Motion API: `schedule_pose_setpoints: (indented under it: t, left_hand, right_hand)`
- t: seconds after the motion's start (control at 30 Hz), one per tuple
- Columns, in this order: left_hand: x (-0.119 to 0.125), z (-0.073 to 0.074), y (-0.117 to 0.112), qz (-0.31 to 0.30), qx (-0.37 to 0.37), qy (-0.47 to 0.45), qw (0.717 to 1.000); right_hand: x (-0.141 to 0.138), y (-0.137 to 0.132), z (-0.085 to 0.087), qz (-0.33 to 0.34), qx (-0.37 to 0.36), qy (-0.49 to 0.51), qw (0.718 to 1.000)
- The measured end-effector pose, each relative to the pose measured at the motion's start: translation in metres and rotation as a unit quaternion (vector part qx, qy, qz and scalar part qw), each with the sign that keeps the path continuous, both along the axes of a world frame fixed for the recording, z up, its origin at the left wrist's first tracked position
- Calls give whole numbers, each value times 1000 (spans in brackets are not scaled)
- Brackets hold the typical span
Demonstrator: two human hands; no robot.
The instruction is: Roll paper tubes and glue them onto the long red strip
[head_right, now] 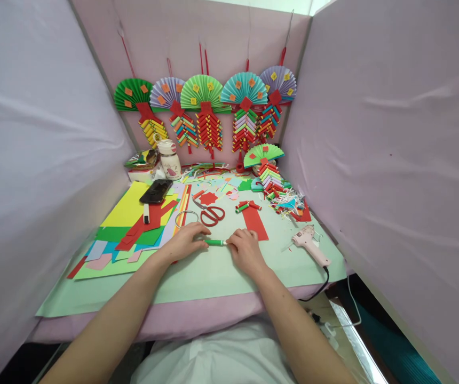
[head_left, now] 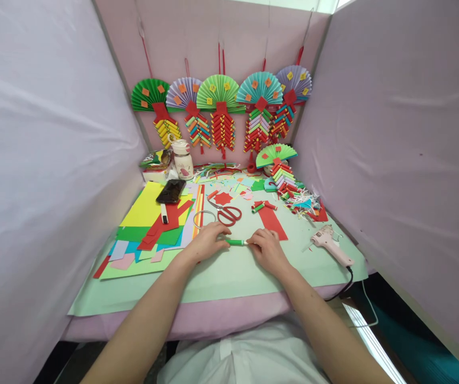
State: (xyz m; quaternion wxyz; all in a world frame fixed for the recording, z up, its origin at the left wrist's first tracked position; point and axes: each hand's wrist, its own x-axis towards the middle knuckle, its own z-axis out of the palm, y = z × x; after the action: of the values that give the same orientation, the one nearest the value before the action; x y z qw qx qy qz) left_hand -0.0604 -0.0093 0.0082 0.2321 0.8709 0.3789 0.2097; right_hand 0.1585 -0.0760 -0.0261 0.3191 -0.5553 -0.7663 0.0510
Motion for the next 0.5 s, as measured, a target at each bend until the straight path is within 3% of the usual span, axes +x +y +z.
schedule_pose_setpoints:
  t: [0.23, 0.5]
  left_hand:
    - [-12, 0, 7, 15, -92, -14, 996]
    - [-7, 0, 2, 40, -48, 54, 997]
  right_hand:
    - [0, -1, 2, 7, -2, 7, 1000]
    - [0, 0, 0, 18, 4, -10, 1000]
